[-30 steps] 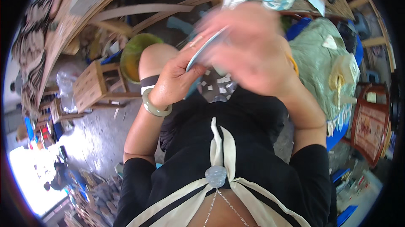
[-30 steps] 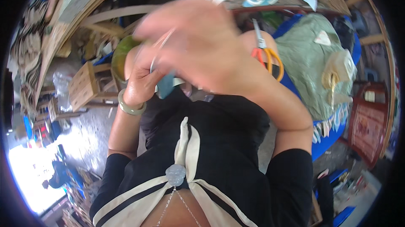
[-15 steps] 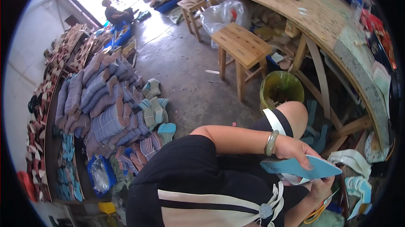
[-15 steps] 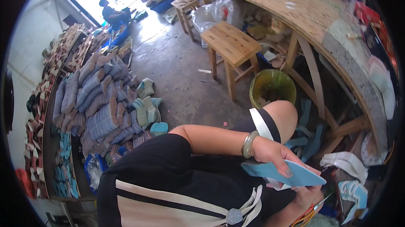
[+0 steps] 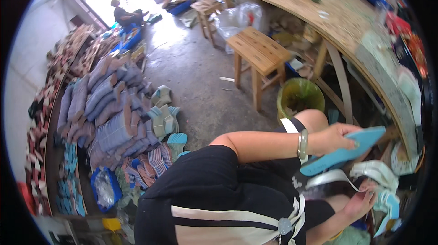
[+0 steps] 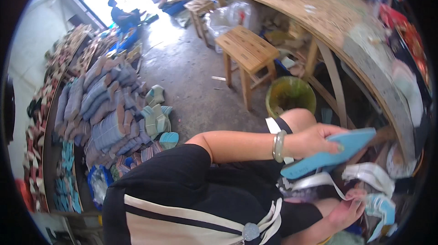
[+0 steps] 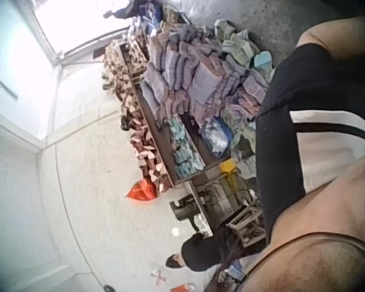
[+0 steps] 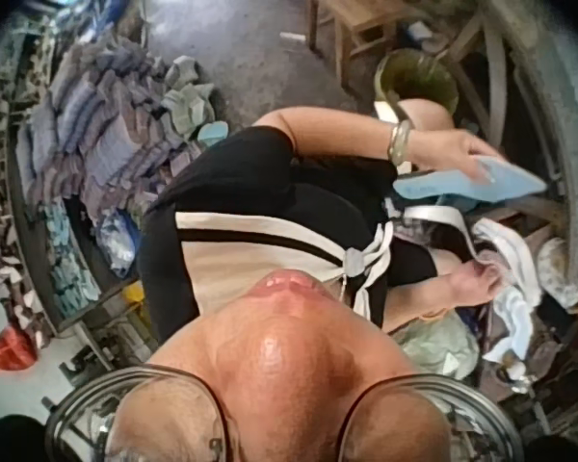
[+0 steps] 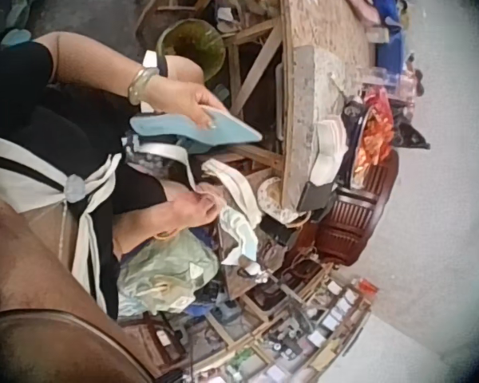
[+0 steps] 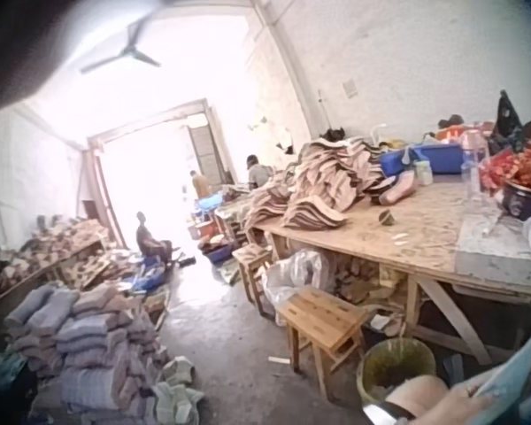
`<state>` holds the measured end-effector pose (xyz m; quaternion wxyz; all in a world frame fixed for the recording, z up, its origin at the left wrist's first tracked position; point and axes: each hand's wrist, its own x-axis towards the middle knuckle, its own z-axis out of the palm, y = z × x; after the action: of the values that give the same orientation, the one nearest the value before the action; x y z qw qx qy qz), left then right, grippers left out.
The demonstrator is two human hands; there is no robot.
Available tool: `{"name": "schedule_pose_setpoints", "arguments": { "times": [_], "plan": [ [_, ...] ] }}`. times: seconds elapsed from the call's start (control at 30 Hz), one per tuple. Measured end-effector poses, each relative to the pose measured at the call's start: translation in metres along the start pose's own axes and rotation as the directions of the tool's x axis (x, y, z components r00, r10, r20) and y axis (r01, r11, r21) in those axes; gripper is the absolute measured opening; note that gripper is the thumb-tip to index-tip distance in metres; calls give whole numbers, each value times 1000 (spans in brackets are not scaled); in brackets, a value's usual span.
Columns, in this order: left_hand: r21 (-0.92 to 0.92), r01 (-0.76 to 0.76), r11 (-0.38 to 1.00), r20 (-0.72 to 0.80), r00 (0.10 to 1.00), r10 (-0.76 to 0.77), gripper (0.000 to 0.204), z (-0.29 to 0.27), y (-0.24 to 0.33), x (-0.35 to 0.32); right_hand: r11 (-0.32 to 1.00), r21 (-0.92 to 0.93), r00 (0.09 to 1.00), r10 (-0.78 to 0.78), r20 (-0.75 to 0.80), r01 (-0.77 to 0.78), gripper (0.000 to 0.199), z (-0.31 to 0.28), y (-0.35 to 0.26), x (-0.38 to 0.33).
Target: Applying adhesive tape and trimming it on shoe soles.
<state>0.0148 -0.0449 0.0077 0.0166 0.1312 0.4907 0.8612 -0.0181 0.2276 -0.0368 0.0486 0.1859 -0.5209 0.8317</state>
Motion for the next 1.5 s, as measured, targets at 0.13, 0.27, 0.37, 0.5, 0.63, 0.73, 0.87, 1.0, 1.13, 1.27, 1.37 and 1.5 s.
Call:
{"name": "schedule_pose_setpoints", "arguments": {
  "times": [0.13, 0.27, 0.37, 0.5, 0.63, 0.73, 0.87, 1.0, 1.13, 1.27, 1.37, 1.5],
  "plan": [
    [0, 129, 992, -256, 958, -125, 26, 7, -19, -9, 936, -165, 887, 224, -404, -312, 23, 54, 3, -8],
    [-316, 34, 948, -263, 957, -122, 17, 10, -31, -10, 966, -17, 944, 247, -221, -257, 21, 85, 2, 3],
    [-377, 168, 911, -144, 961, -237, 18, 17, -40, -1, 958, 119, 943, 279, -182, -261, 17, 79, 2, 1],
    [-229, 243, 943, -108, 956, -273, 22, 35, -47, 5, 938, 210, 917, 323, -233, -277, 16, 69, -5, 0],
    [-256, 194, 947, -144, 961, -236, 20, 39, -52, 13, 959, 106, 916, 283, -285, -263, 17, 52, -10, -3],
    [-269, 185, 945, -157, 960, -233, 18, 38, -51, 10, 965, -36, 933, 242, -266, -261, 17, 54, -2, -7],
    [-238, 123, 963, -205, 963, -173, 14, 38, -54, 5, 952, -172, 951, 214, -224, -255, 17, 64, 1, -12],
    [-193, 72, 979, -192, 975, -109, 11, 39, -51, 2, 960, -204, 965, 146, -219, -191, 16, 73, 0, -13],
    [-147, -6, 989, -110, 994, -11, 14, 34, -51, -6, 983, -97, 975, 141, -169, -159, 11, 72, 2, -16],
    [-115, -12, 993, -144, 990, -5, 19, 52, -38, -9, 969, 86, 961, 243, -134, -233, 7, 77, -13, -19],
    [-127, -70, 989, 0, 997, 71, 24, 40, -43, -10, 941, 173, 944, 313, -108, -292, 11, 81, -21, -22],
    [60, -6, 998, -116, 993, 13, 28, 45, -30, -14, 603, -740, 951, -259, 172, 298, 10, 83, -35, -13]
  ]
}}
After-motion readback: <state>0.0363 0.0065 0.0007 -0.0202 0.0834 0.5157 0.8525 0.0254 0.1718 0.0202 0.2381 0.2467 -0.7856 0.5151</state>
